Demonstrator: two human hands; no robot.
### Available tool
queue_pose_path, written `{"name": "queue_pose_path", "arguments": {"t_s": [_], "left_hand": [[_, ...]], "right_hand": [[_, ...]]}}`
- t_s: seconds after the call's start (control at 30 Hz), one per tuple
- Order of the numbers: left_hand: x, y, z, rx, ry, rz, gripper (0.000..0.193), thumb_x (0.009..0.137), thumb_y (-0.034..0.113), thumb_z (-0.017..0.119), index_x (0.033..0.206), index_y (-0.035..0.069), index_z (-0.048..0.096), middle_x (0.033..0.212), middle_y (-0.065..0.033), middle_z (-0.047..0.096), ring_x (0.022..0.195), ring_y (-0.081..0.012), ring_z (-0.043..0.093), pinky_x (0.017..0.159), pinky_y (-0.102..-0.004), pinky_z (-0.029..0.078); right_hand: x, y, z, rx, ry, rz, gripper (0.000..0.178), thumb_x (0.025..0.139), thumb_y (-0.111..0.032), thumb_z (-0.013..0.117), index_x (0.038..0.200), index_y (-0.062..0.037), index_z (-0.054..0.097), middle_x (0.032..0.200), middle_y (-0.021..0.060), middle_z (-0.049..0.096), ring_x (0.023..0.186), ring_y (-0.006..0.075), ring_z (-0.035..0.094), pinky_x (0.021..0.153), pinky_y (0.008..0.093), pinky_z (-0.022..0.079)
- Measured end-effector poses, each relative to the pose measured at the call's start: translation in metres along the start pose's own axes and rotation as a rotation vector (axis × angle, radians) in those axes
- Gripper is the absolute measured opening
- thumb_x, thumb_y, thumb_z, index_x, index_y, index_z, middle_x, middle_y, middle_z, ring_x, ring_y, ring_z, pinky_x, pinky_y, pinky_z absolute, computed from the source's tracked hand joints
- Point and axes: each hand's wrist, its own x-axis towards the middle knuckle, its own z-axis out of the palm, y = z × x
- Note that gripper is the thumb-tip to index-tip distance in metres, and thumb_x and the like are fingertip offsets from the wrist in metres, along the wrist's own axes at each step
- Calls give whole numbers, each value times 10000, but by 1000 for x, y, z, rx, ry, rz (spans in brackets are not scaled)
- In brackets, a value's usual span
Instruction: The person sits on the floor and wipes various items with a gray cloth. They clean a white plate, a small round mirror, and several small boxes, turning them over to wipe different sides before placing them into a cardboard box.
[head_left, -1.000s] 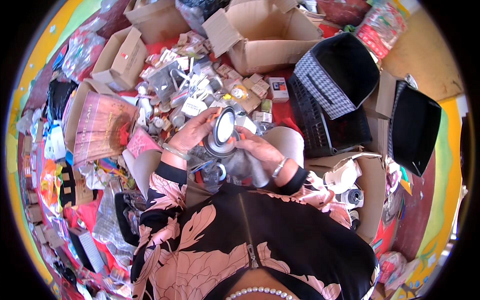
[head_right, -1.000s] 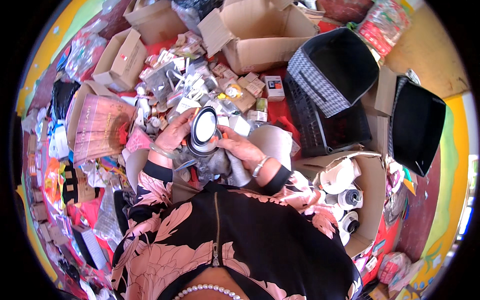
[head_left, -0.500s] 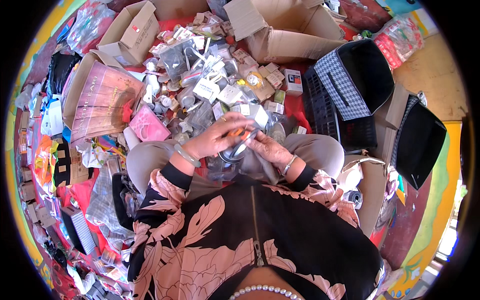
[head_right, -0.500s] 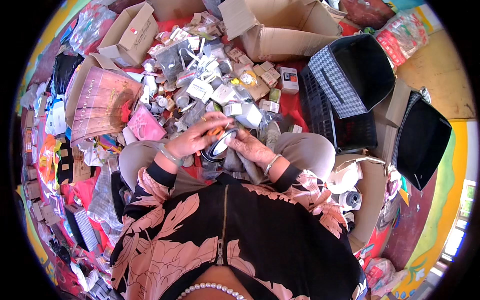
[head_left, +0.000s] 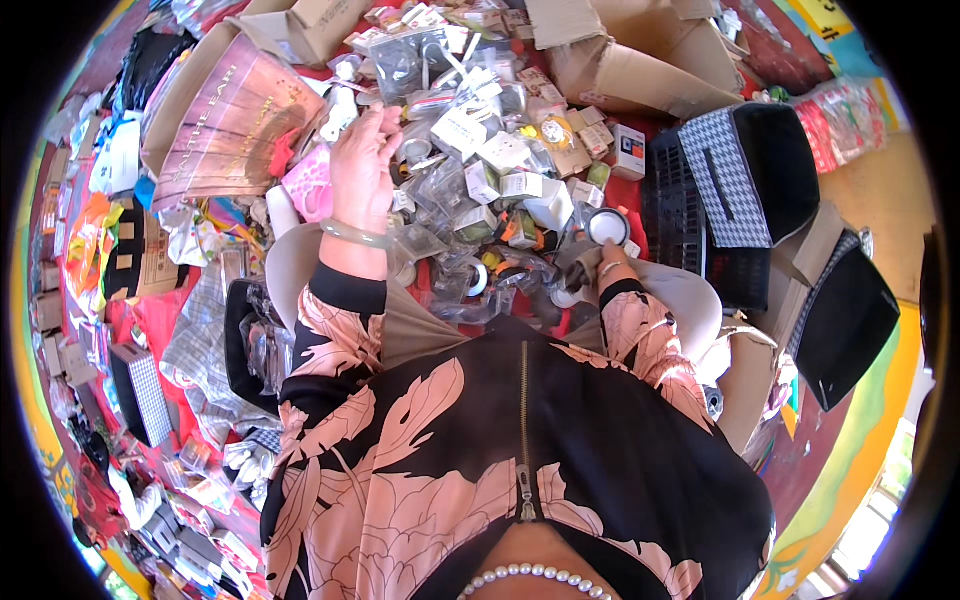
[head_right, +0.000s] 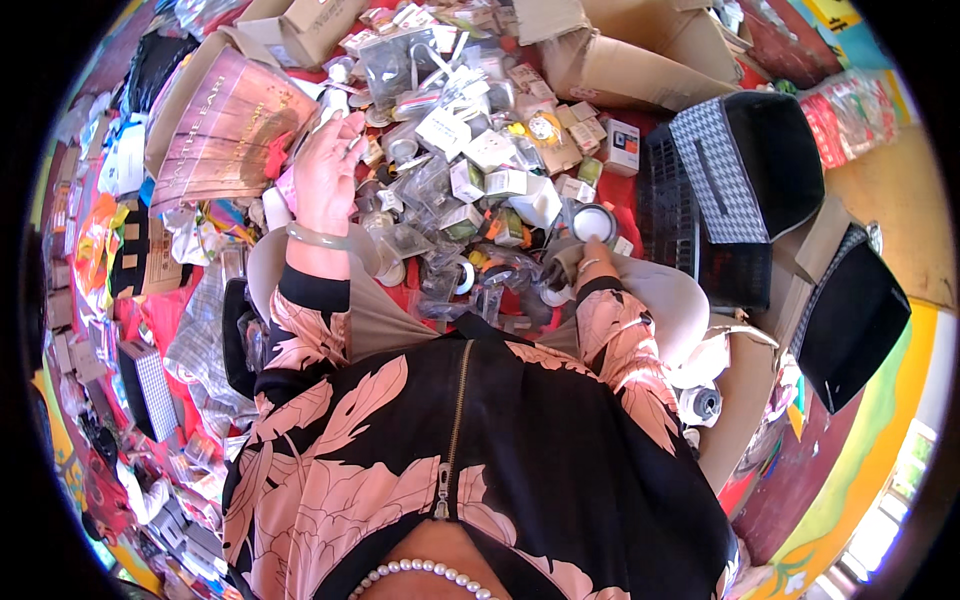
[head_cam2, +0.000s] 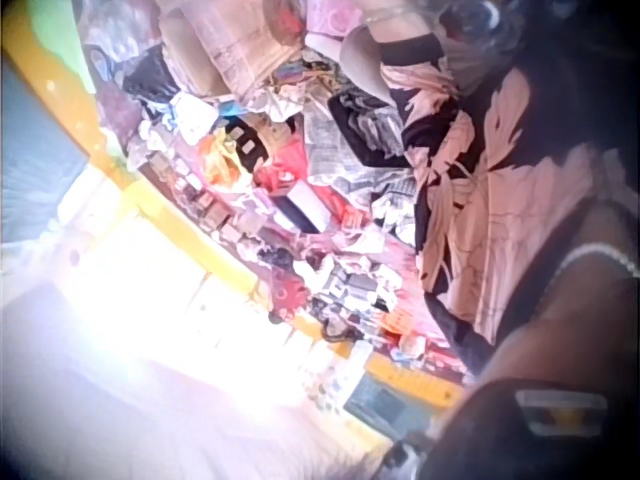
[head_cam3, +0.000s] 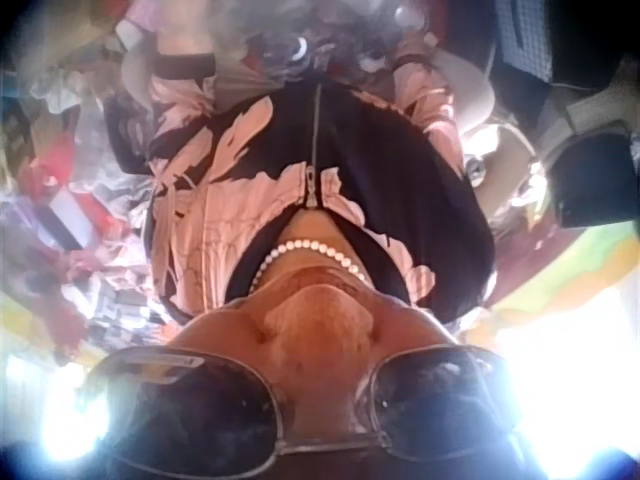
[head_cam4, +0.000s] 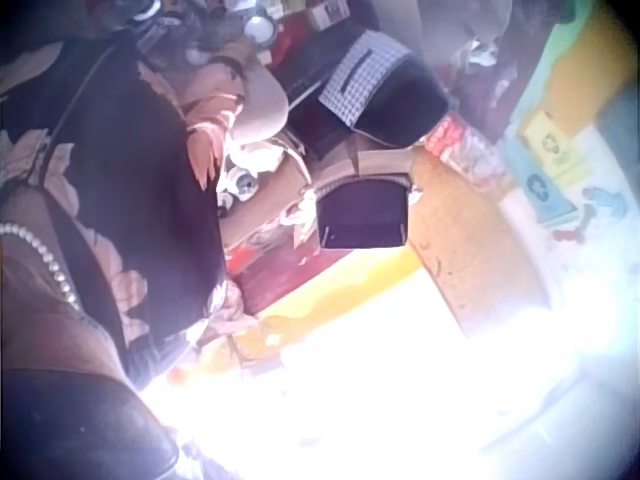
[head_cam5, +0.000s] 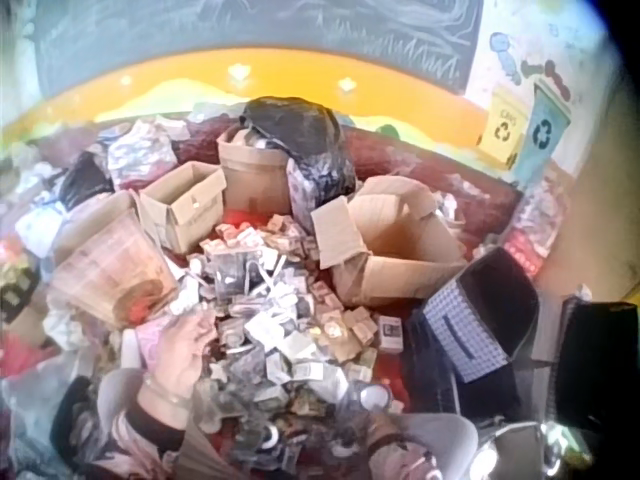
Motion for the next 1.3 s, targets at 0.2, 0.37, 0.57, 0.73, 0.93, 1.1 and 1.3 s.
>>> {"name": "queue_pose_path", "arguments": {"t_s": [0.2,0.37,0.57,0.73,0.93,1.1,1.3], "left_hand": [[-4,4,-7,-41,-9,-4,175,907,175,563,801,39,598,983,-129,644,966,-208,597,834,-349,459],[-15,5,-13,-60,29,-6,180,902,182,566,812,30,597,973,-136,643,947,-209,598,831,-346,460],[-14,9,-1,-90,-4,-86,164,908,183,551,863,36,609,960,-96,640,945,-177,584,817,-323,452],[-11,2,-4,-68,-14,-122,168,917,191,536,926,41,611,987,-90,633,967,-183,586,841,-328,449],[-13,-3,0,-41,-53,-145,163,914,173,536,957,33,608,986,-81,631,950,-170,584,846,-329,453],[-14,-19,11,-38,-284,-111,205,891,151,570,1041,16,603,1024,-49,616,967,-157,571,880,-324,443],[-25,-7,59,-81,-741,31,835,789,365,690,1391,-28,264,1370,-125,379,1269,-213,356,1044,-354,276]], "right_hand": [[88,-36,-10,-249,118,-35,488,817,-354,519,1093,40,600,1073,182,618,959,293,594,846,388,425],[-6,-67,87,-1592,-231,-918,436,757,-417,602,1062,-105,630,1069,204,627,1079,350,561,914,410,434],[-153,-96,151,-1583,-238,-996,624,806,-245,567,1377,-206,317,1301,222,438,1052,355,585,878,449,460],[-144,-86,158,-1662,-301,-991,489,860,-178,458,1339,-178,361,1232,211,515,1046,350,589,879,436,473],[-170,-138,119,-843,-853,-660,481,803,-255,653,1223,-64,514,1145,162,590,1012,297,589,872,361,461],[-308,-194,72,-116,-1221,-412,560,799,-226,700,1268,-16,480,1089,45,612,938,144,580,839,280,455],[-354,-180,55,123,-1434,-292,590,777,-509,644,1107,-24,577,906,85,642,661,140,531,590,249,422]]}}
